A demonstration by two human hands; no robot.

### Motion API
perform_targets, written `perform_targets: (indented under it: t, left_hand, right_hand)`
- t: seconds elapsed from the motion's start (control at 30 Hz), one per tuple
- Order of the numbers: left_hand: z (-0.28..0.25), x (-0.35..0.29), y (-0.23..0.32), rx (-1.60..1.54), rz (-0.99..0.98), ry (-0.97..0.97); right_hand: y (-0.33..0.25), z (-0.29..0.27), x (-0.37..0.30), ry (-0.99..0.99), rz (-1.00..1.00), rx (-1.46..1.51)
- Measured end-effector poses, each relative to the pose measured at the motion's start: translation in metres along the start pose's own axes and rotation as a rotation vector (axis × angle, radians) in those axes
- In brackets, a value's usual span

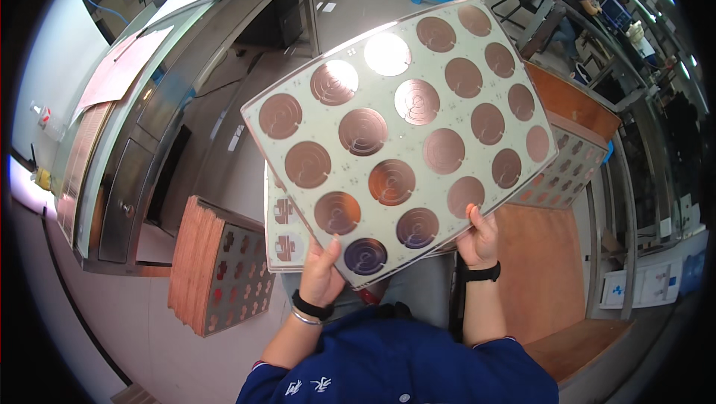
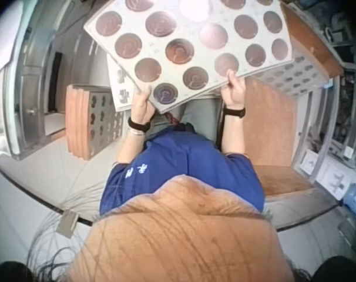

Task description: Inspecting and flipping circuit board panels for quality control.

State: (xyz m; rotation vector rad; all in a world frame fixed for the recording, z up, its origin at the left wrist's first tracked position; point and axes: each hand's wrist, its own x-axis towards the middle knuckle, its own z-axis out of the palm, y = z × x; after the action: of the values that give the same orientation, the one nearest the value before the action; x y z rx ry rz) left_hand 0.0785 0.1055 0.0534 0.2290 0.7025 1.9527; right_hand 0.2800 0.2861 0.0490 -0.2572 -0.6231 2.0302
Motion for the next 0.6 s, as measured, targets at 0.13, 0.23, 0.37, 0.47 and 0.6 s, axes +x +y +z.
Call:
perform_targets:
  t: [0.13,0.23,0.37,0.47,0.6]
  left_hand:
    - [-0.032,0.001,0.023,0.061,0.026,0.086]
    - [-0.050,-0.003,0.038,0.188,0.097,0.172]
    - [-0.055,-0.004,0.058,0.340,0.186,0.267]
    - [-0.081,-0.011,0.066,0.471,0.214,0.320]
    - [-0.096,-0.015,0.070,0.568,0.263,0.408]
  right_hand:
    - [-0.045,-0.038,-0.003,0.145,-0.007,-0.143]
    - [-0.074,-0.051,-0.008,0.229,-0.174,-0.032]
    - [-0.083,-0.037,-0.021,0.273,-0.248,-0.277]
    - [-0.080,-0.034,-0.027,0.312,-0.166,-0.434]
    - [-0.077,-0.029,-0.020,0.351,-0.081,-0.632]
